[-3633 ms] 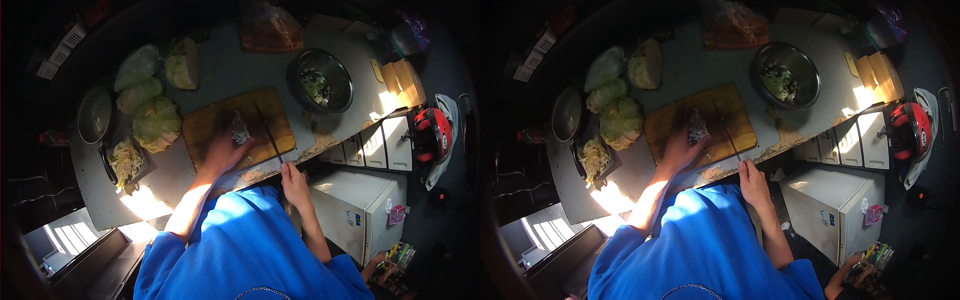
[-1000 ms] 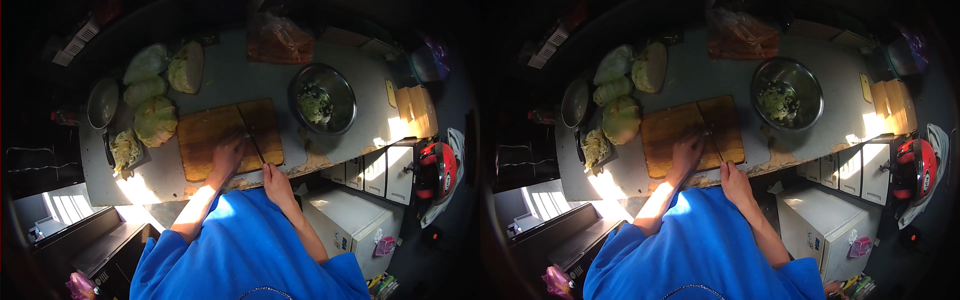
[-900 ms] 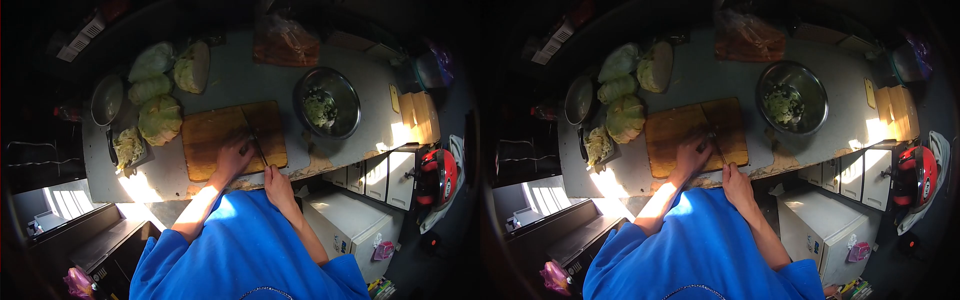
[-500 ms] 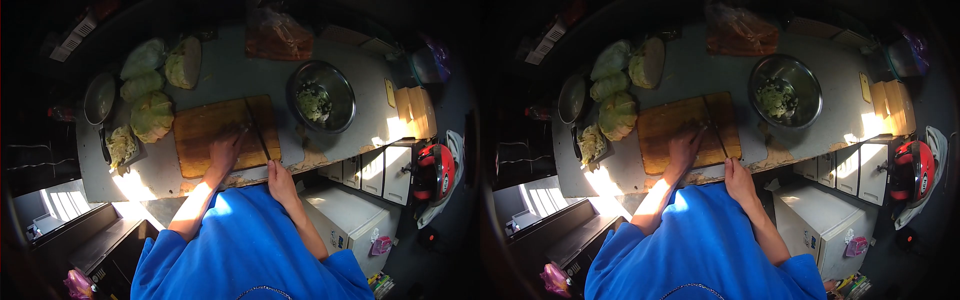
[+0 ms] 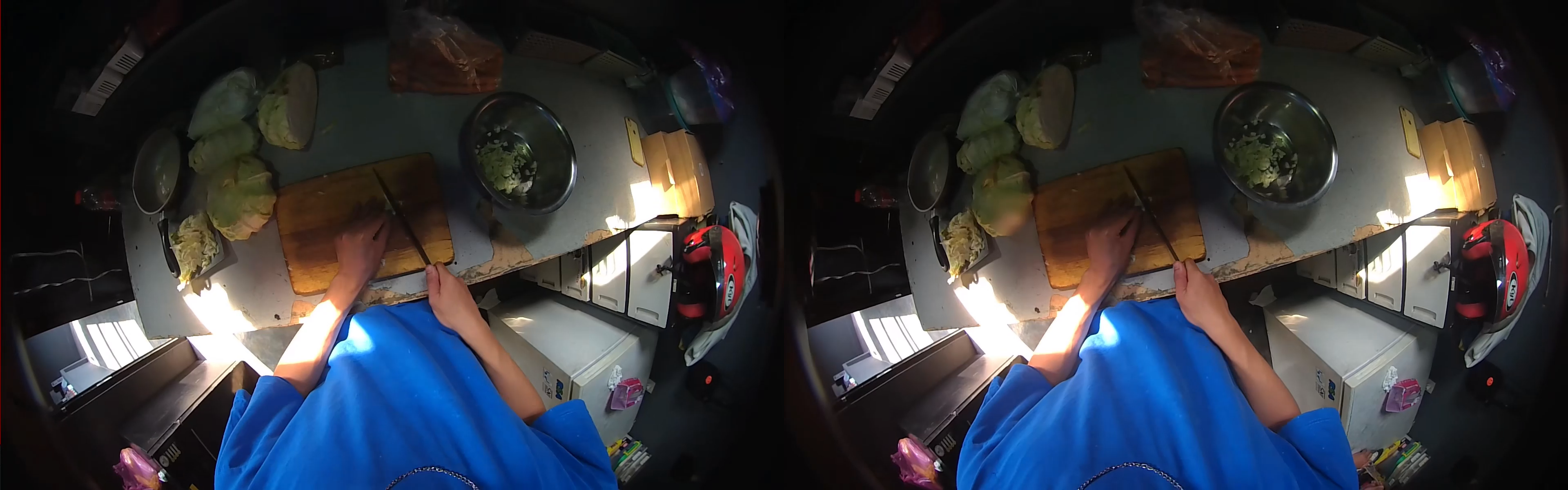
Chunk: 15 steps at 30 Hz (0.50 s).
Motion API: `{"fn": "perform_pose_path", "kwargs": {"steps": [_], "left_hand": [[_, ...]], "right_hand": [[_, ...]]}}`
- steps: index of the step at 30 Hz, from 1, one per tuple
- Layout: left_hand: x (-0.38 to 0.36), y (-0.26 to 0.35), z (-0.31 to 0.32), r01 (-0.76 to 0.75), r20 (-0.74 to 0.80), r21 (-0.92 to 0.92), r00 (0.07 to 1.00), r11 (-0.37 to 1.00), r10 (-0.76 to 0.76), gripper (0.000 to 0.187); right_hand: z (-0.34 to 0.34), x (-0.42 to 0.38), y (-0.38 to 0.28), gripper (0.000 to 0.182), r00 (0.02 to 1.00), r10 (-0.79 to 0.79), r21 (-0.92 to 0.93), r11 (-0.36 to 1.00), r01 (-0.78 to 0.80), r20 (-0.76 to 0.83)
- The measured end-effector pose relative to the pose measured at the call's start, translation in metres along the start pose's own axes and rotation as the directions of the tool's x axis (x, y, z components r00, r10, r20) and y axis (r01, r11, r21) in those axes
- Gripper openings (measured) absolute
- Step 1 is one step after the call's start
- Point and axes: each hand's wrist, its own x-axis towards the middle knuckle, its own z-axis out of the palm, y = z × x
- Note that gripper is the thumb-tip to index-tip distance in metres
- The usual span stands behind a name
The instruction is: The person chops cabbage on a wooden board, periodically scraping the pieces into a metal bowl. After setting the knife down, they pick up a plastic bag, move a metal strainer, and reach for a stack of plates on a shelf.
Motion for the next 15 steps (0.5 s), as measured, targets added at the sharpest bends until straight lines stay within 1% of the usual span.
{"fn": "perform_pose_path", "kwargs": {"steps": [1,3,4,6,7,9,12,14,15], "left_hand": [[0.002,0.003,-0.002,0.045,0.023,-0.021,0.999,0.999,-0.044,0.015],[0.002,0.005,-0.001,0.048,0.002,-0.023,0.999,0.999,-0.048,0.015],[0.001,0.004,-0.001,0.06,-0.012,-0.023,0.998,0.998,-0.06,0.015],[0.0,-0.001,0.001,0.056,-0.025,-0.026,0.998,0.998,-0.057,0.015],[-0.001,-0.002,0.003,0.05,-0.034,-0.034,0.998,0.998,-0.052,0.014],[-0.001,-0.001,0.004,0.068,-0.033,-0.043,0.997,0.997,-0.069,0.014],[0.0,0.001,0.002,0.091,-0.015,-0.061,0.996,0.994,-0.092,0.014],[0.0,0.0,0.002,0.097,0.0,-0.071,0.995,0.993,-0.097,0.014],[0.0,-0.001,0.002,0.067,-0.013,-0.056,0.998,0.996,-0.068,0.014]], "right_hand": [[-0.004,0.003,0.005,0.039,1.0,-0.007,0.002,1.0,0.007,-0.011],[-0.015,0.006,0.014,0.04,0.979,0.076,0.222,0.968,-0.118,0.187],[-0.016,0.004,0.015,0.04,0.98,0.071,0.222,0.968,-0.113,0.188],[-0.021,-0.006,0.009,0.039,0.998,-0.054,0.094,0.994,0.051,0.034],[-0.023,-0.01,0.005,0.039,0.998,-0.053,0.089,0.995,0.049,0.041],[-0.024,-0.015,-0.001,0.039,1.0,-0.026,0.022,0.999,0.026,-0.013],[-0.021,-0.013,-0.008,0.038,0.999,-0.039,0.053,0.998,0.041,-0.027],[-0.016,-0.006,-0.008,0.038,1.0,-0.025,0.029,0.999,0.025,-0.006],[-0.015,-0.003,-0.009,0.038,1.0,-0.013,0.005,1.0,0.013,0.016]]}}
